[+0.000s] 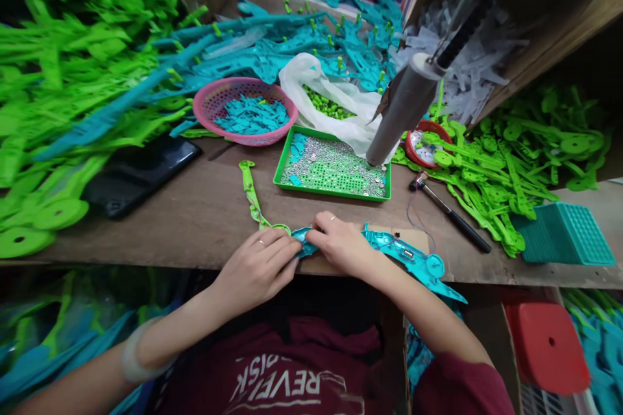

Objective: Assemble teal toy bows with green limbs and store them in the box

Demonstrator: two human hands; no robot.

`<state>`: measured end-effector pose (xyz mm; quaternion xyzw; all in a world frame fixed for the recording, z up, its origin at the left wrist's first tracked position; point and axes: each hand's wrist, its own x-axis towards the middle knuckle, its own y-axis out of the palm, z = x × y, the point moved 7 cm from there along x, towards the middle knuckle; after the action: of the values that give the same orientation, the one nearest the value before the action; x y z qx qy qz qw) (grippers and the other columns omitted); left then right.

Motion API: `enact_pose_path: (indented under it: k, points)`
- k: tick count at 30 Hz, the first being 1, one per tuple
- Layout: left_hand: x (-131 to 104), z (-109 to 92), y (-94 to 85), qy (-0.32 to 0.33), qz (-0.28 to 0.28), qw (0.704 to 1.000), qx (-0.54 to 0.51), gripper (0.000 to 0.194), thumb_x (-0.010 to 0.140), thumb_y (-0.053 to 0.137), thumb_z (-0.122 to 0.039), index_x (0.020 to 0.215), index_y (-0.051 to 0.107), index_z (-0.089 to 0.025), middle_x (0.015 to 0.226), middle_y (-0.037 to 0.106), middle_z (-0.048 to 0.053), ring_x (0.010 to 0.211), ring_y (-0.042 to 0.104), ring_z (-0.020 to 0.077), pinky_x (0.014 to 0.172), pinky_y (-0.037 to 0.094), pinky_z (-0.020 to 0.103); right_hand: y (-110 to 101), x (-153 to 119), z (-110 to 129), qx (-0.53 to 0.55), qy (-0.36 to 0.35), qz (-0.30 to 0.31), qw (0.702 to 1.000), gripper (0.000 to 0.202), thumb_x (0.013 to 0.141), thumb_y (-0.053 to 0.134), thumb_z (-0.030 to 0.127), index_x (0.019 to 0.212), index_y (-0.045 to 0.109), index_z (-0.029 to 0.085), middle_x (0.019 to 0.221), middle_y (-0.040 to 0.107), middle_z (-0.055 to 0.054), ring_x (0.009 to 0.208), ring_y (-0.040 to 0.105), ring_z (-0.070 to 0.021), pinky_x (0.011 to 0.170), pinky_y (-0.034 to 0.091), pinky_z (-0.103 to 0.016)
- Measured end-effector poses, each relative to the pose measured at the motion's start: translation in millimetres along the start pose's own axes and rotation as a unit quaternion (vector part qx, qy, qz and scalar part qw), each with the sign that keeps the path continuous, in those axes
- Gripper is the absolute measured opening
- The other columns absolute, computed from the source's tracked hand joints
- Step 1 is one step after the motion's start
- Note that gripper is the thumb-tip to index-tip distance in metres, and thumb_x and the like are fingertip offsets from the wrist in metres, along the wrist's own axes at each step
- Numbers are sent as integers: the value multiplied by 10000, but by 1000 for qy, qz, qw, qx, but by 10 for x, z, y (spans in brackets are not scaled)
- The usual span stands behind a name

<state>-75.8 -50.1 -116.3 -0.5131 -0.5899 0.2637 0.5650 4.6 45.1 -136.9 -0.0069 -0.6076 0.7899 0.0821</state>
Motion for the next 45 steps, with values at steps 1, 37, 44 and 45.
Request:
enact_pose_path:
  k: [1, 37, 44, 45]
  points:
    - [-3, -18, -8, 3, -4, 1000, 10, 158, 983, 489, -155, 967, 646, -163, 896, 684, 68, 947, 604, 252, 925, 491, 402, 3, 6, 21, -5, 0, -5, 1000, 150, 1000, 507, 130, 949, 631, 197, 970, 536, -71, 880, 473, -190, 597, 290, -268]
    - [166, 19, 130, -11, 66, 998, -21, 36, 953, 592, -169, 975, 620, -163, 1042, 584, 95, 985, 500, 272, 843, 477, 398, -122, -324, -104, -18, 39, -63, 997, 222, 1035, 423, 150, 933, 619, 167, 903, 569, -80, 839, 491, -204, 702, 411, -293]
    - [194, -53, 128, 77, 60, 994, -41, 244, 1034, 436, -158, 845, 588, -179, 882, 626, 35, 896, 547, 218, 884, 446, 376, -67, -252, -90, -57, 126, -29, 990, 180, 1013, 472, 136, 920, 622, 169, 895, 568, -87, 839, 482, -227, 704, 378, -322]
    - [197, -53, 131, 74, 60, 995, -41, 249, 1036, 429, -161, 849, 591, -179, 871, 625, 36, 891, 547, 219, 874, 449, 375, -67, -251, -84, -60, 137, -29, 988, 185, 1011, 472, 133, 919, 627, 171, 894, 570, -87, 836, 481, -229, 698, 371, -325]
